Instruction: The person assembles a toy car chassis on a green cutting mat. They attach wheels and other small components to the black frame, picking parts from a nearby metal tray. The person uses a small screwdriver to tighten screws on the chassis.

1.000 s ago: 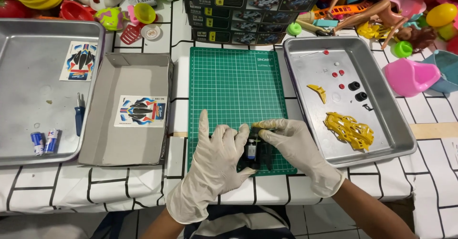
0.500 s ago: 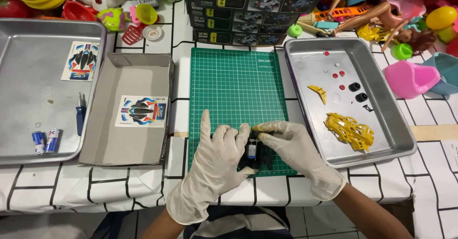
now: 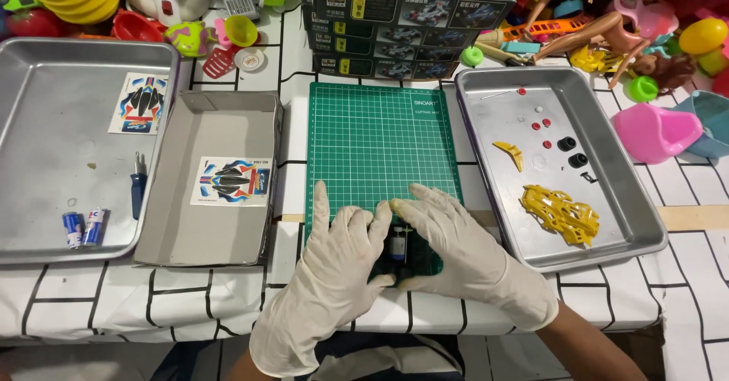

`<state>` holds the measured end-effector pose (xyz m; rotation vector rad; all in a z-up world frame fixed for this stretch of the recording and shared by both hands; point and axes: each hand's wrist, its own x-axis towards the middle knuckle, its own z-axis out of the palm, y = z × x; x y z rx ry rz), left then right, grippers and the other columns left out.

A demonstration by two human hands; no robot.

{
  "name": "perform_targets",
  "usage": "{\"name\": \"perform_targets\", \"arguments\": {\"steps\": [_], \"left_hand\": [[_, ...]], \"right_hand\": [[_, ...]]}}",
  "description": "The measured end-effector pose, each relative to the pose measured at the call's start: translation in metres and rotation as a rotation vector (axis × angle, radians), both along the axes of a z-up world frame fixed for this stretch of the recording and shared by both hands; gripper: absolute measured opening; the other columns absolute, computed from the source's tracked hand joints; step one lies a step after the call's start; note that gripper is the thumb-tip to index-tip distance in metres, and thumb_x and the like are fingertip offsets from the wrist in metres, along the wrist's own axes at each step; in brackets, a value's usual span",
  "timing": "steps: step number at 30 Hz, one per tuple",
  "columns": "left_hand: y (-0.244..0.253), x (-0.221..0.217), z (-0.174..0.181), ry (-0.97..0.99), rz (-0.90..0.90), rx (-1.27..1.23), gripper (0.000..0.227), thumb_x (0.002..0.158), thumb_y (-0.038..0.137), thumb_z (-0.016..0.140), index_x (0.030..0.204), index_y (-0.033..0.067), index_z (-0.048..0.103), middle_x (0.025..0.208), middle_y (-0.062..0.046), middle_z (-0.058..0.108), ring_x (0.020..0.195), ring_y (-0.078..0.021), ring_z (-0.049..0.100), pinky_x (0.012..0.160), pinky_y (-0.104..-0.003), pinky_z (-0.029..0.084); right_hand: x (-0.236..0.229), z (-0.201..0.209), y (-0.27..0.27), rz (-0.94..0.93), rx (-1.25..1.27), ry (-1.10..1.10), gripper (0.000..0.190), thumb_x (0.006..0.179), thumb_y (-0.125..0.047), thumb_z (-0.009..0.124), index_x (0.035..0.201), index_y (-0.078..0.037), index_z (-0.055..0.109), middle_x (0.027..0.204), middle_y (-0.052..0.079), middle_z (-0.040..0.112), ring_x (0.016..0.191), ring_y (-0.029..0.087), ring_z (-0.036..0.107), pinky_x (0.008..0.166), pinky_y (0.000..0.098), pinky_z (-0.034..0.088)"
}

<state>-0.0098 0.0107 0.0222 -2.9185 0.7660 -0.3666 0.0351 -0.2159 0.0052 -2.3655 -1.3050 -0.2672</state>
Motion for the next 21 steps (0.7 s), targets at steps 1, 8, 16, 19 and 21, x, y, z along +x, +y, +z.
{"name": "perform_targets", "arguments": {"steps": [1, 8, 16, 19, 21], "left_hand": [[-0.001, 0.001, -0.001, -0.001, -0.001, 0.001, 0.114, 0.068, 0.084, 0.072, 0.145, 0.0051, 0.044, 0.097, -0.004, 0.057, 0.09, -0.0265, 0.058, 0.121, -0.076, 0.014], [-0.007, 0.003, -0.001, -0.046, 0.011, -0.017, 0.114, 0.063, 0.079, 0.078, 0.144, 0.0069, 0.044, 0.099, -0.004, 0.058, 0.093, -0.0254, 0.058, 0.12, -0.076, 0.016], [-0.008, -0.001, 0.002, -0.079, 0.009, -0.017, 0.113, 0.058, 0.079, 0.081, 0.142, 0.0098, 0.047, 0.093, 0.001, 0.056, 0.089, -0.0217, 0.058, 0.121, -0.075, 0.016], [-0.009, -0.005, 0.003, -0.081, 0.03, -0.01, 0.114, 0.057, 0.078, 0.083, 0.14, 0.0094, 0.048, 0.092, -0.001, 0.058, 0.088, -0.0218, 0.057, 0.122, -0.074, 0.015], [-0.01, -0.008, 0.0, -0.119, 0.024, 0.012, 0.12, 0.058, 0.083, 0.079, 0.146, 0.008, 0.047, 0.095, -0.001, 0.057, 0.093, -0.0223, 0.059, 0.122, -0.074, 0.014]], "right_hand": [[0.0, 0.0, 0.001, -0.001, 0.001, -0.001, 0.118, 0.071, -0.06, 0.095, 0.155, -0.004, 0.034, 0.153, 0.015, 0.051, 0.148, 0.043, 0.044, 0.122, 0.0564, 0.035], [-0.007, -0.002, 0.01, -0.123, 0.032, -0.015, 0.103, 0.074, -0.042, 0.09, 0.152, -0.002, 0.036, 0.147, 0.018, 0.055, 0.142, 0.043, 0.049, 0.117, 0.0559, 0.04], [-0.005, 0.001, 0.01, -0.16, 0.027, -0.004, 0.098, 0.068, -0.057, 0.089, 0.142, -0.008, 0.048, 0.14, 0.009, 0.061, 0.139, 0.037, 0.052, 0.114, 0.0531, 0.041], [-0.003, 0.002, 0.009, -0.127, 0.038, -0.075, 0.082, 0.073, -0.05, 0.081, 0.136, -0.005, 0.053, 0.131, 0.011, 0.064, 0.132, 0.036, 0.058, 0.106, 0.0503, 0.046], [0.0, -0.002, 0.003, -0.066, -0.012, -0.236, 0.086, 0.08, -0.061, 0.072, 0.14, -0.003, 0.05, 0.133, 0.01, 0.063, 0.132, 0.03, 0.059, 0.111, 0.0506, 0.042]]}}
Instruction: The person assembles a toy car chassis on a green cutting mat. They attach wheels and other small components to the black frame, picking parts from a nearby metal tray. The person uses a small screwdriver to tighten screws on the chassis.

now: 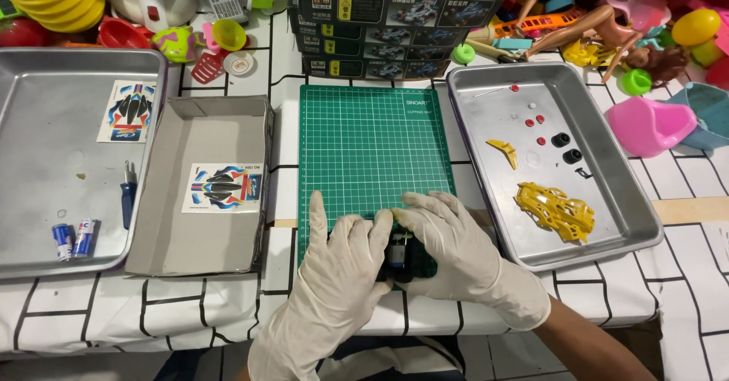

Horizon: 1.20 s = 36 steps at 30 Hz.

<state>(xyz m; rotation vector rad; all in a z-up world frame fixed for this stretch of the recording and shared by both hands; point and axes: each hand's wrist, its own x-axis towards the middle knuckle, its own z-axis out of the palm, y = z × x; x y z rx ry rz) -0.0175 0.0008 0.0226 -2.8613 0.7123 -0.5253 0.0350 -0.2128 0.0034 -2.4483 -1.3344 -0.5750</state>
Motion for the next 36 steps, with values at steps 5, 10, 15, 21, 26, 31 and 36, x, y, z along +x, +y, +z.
{"name": "perform_targets", "arguments": {"steps": [5, 10, 15, 21, 26, 31, 36], "left_hand": [[-0.004, 0.0, 0.003, 0.0, 0.013, 0.008, 0.119, 0.052, 0.082, 0.083, 0.139, 0.0084, 0.051, 0.089, 0.0, 0.057, 0.085, -0.0205, 0.057, 0.122, -0.073, 0.015], [0.0, 0.012, 0.0, 0.085, -0.006, 0.011, 0.111, 0.059, 0.083, 0.079, 0.137, 0.0099, 0.049, 0.087, -0.002, 0.061, 0.088, -0.0237, 0.059, 0.121, -0.074, 0.014], [0.002, 0.037, -0.023, 0.425, -0.052, -0.196, 0.105, 0.056, 0.068, 0.088, 0.133, 0.0059, 0.055, 0.11, -0.011, 0.064, 0.108, -0.032, 0.057, 0.127, -0.069, 0.008], [0.001, 0.043, -0.029, 0.434, 0.044, -0.17, 0.108, 0.058, 0.089, 0.081, 0.136, 0.0199, 0.055, 0.12, -0.01, 0.048, 0.116, -0.0311, 0.046, 0.128, -0.064, 0.011], [0.007, 0.038, -0.031, 0.416, 0.067, -0.092, 0.123, 0.061, 0.102, 0.067, 0.148, 0.0171, 0.044, 0.127, -0.009, 0.051, 0.122, -0.0321, 0.046, 0.125, -0.067, 0.013], [0.026, 0.023, -0.052, 0.341, 0.084, -0.08, 0.133, 0.062, 0.108, 0.065, 0.153, 0.016, 0.035, 0.146, -0.012, 0.045, 0.135, -0.0352, 0.041, 0.123, -0.069, 0.012], [0.036, 0.013, -0.076, 0.025, 0.035, -0.174, 0.131, 0.058, 0.104, 0.058, 0.152, 0.0152, 0.038, 0.155, -0.012, 0.041, 0.145, -0.0355, 0.035, 0.126, -0.066, 0.016]], "right_hand": [[0.002, -0.01, -0.006, -0.002, -0.012, 0.032, 0.094, 0.074, -0.061, 0.08, 0.142, -0.004, 0.048, 0.135, 0.01, 0.062, 0.133, 0.03, 0.057, 0.11, 0.053, 0.04], [-0.005, -0.004, -0.003, -0.09, -0.103, 0.129, 0.118, 0.071, -0.071, 0.085, 0.154, -0.005, 0.035, 0.148, 0.012, 0.055, 0.14, 0.032, 0.05, 0.118, 0.0543, 0.036], [-0.011, 0.023, -0.011, -0.125, -0.18, 0.227, 0.142, 0.063, -0.082, 0.088, 0.161, -0.003, 0.022, 0.163, 0.015, 0.037, 0.15, 0.039, 0.037, 0.117, 0.0556, 0.034], [0.022, 0.044, -0.054, -0.302, 0.056, 0.246, 0.086, 0.083, -0.04, 0.083, 0.15, -0.002, 0.044, 0.14, 0.022, 0.063, 0.129, 0.036, 0.061, 0.112, 0.0479, 0.047], [0.065, 0.043, -0.13, -0.586, 0.125, 0.214, 0.045, 0.093, -0.019, 0.074, 0.134, -0.005, 0.062, 0.127, 0.016, 0.071, 0.102, 0.028, 0.072, 0.09, 0.0389, 0.06], [0.1, 0.048, -0.185, -1.12, 0.033, 0.569, 0.03, 0.097, -0.014, 0.064, 0.124, -0.003, 0.071, 0.118, 0.016, 0.074, 0.096, 0.034, 0.071, 0.078, 0.045, 0.058], [0.118, 0.021, -0.213, -1.25, 0.056, 0.755, 0.038, 0.098, -0.019, 0.066, 0.134, -0.006, 0.066, 0.125, 0.015, 0.073, 0.112, 0.036, 0.069, 0.09, 0.0441, 0.058]]}}
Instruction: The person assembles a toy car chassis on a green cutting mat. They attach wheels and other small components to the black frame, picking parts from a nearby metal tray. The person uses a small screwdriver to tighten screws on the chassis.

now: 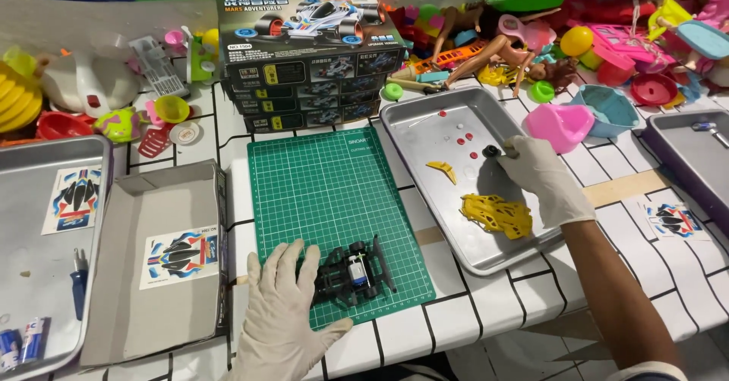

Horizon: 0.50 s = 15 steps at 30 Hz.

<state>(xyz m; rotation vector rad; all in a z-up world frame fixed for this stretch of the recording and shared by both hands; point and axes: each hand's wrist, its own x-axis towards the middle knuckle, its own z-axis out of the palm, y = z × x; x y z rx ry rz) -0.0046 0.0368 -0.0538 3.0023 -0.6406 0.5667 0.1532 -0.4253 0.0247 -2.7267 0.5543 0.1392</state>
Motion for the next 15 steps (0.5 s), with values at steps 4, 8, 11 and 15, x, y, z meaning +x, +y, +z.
{"name": "perform_targets", "arguments": {"steps": [4, 8, 11, 15], "left_hand": [[0.003, -0.002, -0.004, 0.005, -0.01, -0.028, 0.126, 0.066, 0.101, 0.053, 0.156, 0.0153, 0.034, 0.156, -0.011, 0.039, 0.147, -0.0341, 0.033, 0.127, -0.064, 0.012], [0.005, -0.007, 0.002, 0.031, 0.002, -0.09, 0.123, 0.071, 0.096, 0.056, 0.159, 0.0144, 0.031, 0.161, -0.012, 0.035, 0.148, -0.0339, 0.032, 0.124, -0.059, 0.018], [0.008, -0.011, 0.004, 0.004, 0.041, -0.101, 0.12, 0.073, 0.092, 0.056, 0.16, 0.014, 0.03, 0.163, -0.013, 0.034, 0.149, -0.0347, 0.033, 0.125, -0.056, 0.022], [0.011, -0.011, 0.0, 0.057, 0.053, -0.098, 0.114, 0.077, 0.089, 0.057, 0.16, 0.015, 0.03, 0.162, -0.013, 0.034, 0.148, -0.033, 0.032, 0.125, -0.054, 0.019]], "right_hand": [[0.001, -0.002, 0.0, 0.009, -0.035, -0.002, 0.031, 0.095, -0.012, 0.062, 0.125, -0.008, 0.069, 0.107, 0.014, 0.071, 0.096, 0.036, 0.066, 0.079, 0.044, 0.053], [-0.001, 0.006, 0.008, 0.074, 0.077, -0.088, 0.053, 0.089, -0.001, 0.057, 0.141, -0.009, 0.061, 0.128, 0.014, 0.068, 0.116, 0.033, 0.065, 0.099, 0.039, 0.052], [0.003, -0.001, 0.003, 0.237, -0.003, -0.109, 0.057, 0.088, -0.002, 0.059, 0.145, -0.009, 0.06, 0.136, 0.014, 0.067, 0.121, 0.034, 0.065, 0.104, 0.0416, 0.051], [0.01, -0.01, -0.001, 0.33, -0.186, -0.064, 0.043, 0.089, -0.004, 0.061, 0.13, -0.013, 0.072, 0.121, 0.015, 0.074, 0.107, 0.037, 0.07, 0.088, 0.0466, 0.058]]}}
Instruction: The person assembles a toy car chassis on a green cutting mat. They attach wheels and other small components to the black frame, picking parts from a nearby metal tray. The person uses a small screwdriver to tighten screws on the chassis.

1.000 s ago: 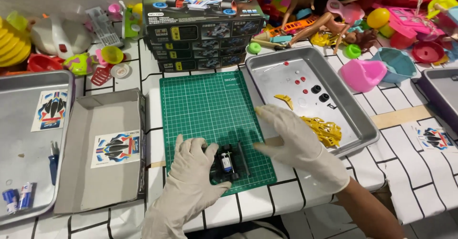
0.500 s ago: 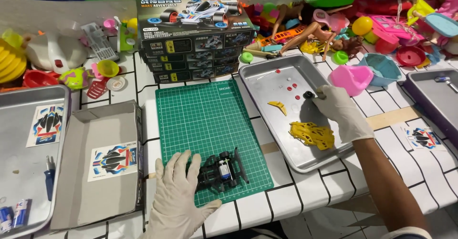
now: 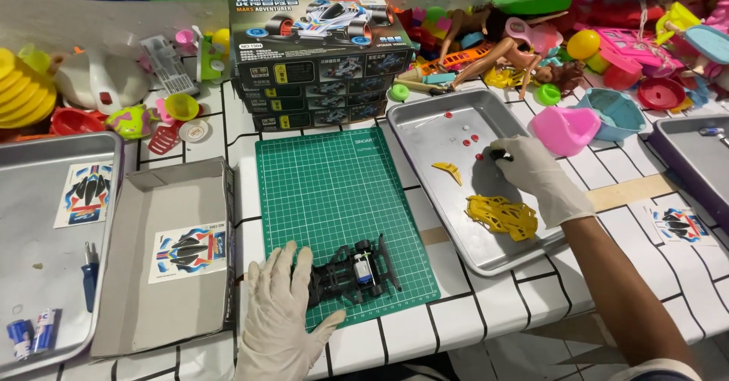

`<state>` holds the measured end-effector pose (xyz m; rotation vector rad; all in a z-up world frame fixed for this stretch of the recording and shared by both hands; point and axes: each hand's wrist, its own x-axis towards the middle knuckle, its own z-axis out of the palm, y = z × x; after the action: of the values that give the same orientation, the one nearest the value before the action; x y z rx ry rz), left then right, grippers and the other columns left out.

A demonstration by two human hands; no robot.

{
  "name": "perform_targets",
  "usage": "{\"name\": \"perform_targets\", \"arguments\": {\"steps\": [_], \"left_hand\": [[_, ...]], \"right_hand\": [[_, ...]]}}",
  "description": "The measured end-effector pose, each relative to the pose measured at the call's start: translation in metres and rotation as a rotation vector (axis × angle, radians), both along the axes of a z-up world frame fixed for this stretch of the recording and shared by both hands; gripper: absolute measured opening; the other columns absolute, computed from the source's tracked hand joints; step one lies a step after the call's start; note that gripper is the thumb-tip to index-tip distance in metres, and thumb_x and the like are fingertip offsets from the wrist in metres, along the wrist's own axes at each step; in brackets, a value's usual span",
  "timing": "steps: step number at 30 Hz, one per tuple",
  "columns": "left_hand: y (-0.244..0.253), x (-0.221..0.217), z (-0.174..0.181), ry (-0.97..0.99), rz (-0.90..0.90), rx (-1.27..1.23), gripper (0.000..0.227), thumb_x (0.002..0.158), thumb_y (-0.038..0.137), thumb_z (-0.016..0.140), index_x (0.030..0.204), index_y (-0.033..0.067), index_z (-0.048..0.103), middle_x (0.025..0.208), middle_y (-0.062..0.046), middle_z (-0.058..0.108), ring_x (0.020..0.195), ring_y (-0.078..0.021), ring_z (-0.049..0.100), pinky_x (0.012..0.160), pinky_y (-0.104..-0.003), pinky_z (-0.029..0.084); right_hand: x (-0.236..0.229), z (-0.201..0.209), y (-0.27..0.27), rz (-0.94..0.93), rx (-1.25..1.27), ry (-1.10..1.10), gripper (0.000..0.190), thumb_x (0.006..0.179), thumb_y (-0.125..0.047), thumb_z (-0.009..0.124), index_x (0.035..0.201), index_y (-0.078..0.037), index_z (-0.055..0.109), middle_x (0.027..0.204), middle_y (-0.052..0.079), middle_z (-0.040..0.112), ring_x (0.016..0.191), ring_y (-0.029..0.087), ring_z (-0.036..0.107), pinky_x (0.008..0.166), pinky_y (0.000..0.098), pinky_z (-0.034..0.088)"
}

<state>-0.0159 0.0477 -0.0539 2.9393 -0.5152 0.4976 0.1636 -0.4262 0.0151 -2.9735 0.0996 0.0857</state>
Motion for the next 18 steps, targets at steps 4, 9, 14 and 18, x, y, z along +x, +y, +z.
{"name": "perform_targets", "arguments": {"steps": [4, 9, 14, 18], "left_hand": [[-0.006, 0.0, -0.012, -0.022, 0.016, 0.042, 0.115, 0.078, 0.091, 0.053, 0.161, 0.0153, 0.028, 0.162, -0.012, 0.033, 0.15, -0.0323, 0.029, 0.126, -0.054, 0.017], [-0.012, -0.001, -0.013, -0.031, 0.028, 0.007, 0.112, 0.081, 0.087, 0.055, 0.161, 0.0133, 0.028, 0.164, -0.014, 0.032, 0.148, -0.0326, 0.032, 0.125, -0.054, 0.019], [-0.014, -0.007, -0.006, -0.005, 0.014, -0.106, 0.107, 0.083, 0.08, 0.06, 0.161, 0.0139, 0.029, 0.164, -0.015, 0.031, 0.144, -0.0326, 0.038, 0.124, -0.057, 0.019], [-0.012, -0.012, 0.005, 0.08, -0.008, -0.177, 0.099, 0.089, 0.072, 0.062, 0.161, 0.0135, 0.029, 0.165, -0.017, 0.028, 0.147, -0.0347, 0.032, 0.122, -0.055, 0.018]], "right_hand": [[-0.001, 0.021, 0.02, -0.088, 0.099, -0.053, 0.041, 0.093, -0.005, 0.067, 0.134, -0.006, 0.067, 0.123, 0.02, 0.072, 0.11, 0.038, 0.069, 0.095, 0.0474, 0.057], [0.028, 0.04, 0.052, 0.157, 0.263, -0.138, 0.027, 0.095, -0.004, 0.064, 0.121, -0.005, 0.067, 0.111, 0.014, 0.074, 0.09, 0.026, 0.07, 0.074, 0.0367, 0.062], [0.074, 0.021, 0.079, 0.403, 0.032, -0.147, 0.032, 0.09, -0.016, 0.055, 0.121, -0.015, 0.065, 0.111, 0.011, 0.075, 0.097, 0.033, 0.069, 0.081, 0.0448, 0.054], [0.104, -0.003, 0.078, 0.546, -0.046, -0.144, 0.037, 0.086, -0.017, 0.056, 0.123, -0.017, 0.062, 0.117, 0.012, 0.074, 0.1, 0.036, 0.07, 0.083, 0.0478, 0.056]]}}
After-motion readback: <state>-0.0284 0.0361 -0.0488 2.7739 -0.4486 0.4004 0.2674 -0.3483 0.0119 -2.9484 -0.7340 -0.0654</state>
